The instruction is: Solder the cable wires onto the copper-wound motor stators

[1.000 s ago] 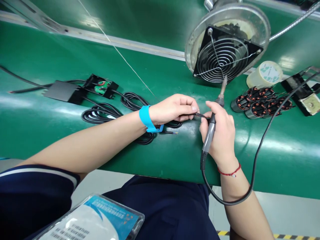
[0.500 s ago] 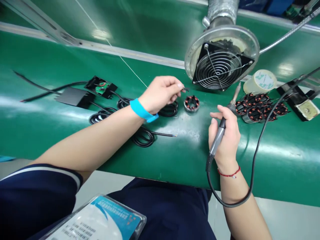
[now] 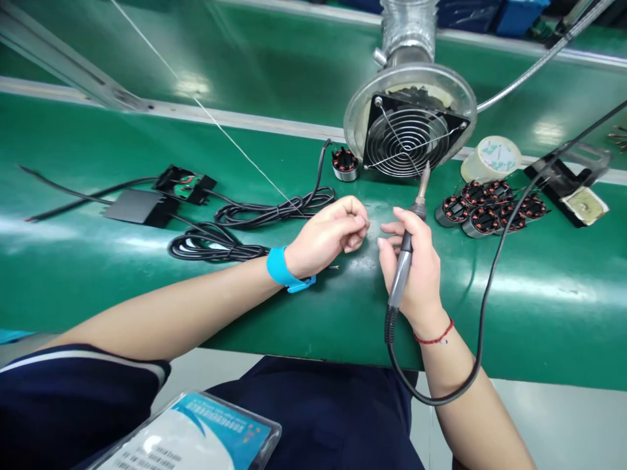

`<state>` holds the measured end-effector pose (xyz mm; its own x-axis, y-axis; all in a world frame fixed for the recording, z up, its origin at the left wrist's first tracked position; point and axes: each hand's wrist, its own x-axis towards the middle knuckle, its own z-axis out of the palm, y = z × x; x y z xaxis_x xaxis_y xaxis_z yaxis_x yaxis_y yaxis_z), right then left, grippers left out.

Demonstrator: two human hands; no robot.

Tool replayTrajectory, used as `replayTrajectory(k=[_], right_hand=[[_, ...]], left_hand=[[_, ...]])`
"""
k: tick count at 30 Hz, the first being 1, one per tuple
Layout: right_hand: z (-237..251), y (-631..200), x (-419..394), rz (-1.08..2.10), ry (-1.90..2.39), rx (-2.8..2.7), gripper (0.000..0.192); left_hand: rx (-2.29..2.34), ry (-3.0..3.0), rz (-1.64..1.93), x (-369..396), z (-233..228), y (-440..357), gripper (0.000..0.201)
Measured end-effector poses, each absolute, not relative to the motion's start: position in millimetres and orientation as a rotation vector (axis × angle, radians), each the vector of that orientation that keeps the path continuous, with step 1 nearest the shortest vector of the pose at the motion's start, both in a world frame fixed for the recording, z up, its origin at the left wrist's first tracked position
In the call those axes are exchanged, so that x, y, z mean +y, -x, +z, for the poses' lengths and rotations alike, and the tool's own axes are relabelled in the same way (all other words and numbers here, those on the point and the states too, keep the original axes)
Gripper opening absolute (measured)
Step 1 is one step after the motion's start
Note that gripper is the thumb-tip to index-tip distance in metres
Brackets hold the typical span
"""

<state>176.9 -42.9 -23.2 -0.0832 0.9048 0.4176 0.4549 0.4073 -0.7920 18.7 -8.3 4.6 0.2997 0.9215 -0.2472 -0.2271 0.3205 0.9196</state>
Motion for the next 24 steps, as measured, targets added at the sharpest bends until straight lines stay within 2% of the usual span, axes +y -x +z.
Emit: replayTrajectory(k=[7, 11, 17, 24], right_hand=[[-16.9, -177.2, -42.0, 0.397, 1.162, -1.754, 0.041], [-15.5, -200.1, -34.0, 0.172, 1.353, -1.714, 0.040], [-23.6, -233.4, -12.6, 0.168, 1.927, -1.682, 0.057], [-22.2, -226.4, -17.3, 0.173, 1.769, -1.840, 0.041]], left_hand=[[0.938, -1.387, 0.674, -5.4, -1.9, -9.4, 0.016], [1.031, -1.674, 0.502, 2.2, -9.0, -5.1, 0.015], [1.053, -1.592, 0.533, 2.4, -14.2, -6.8, 0.016], [1.112, -1.277, 0.690, 10.3, -14.2, -9.2, 0.010]])
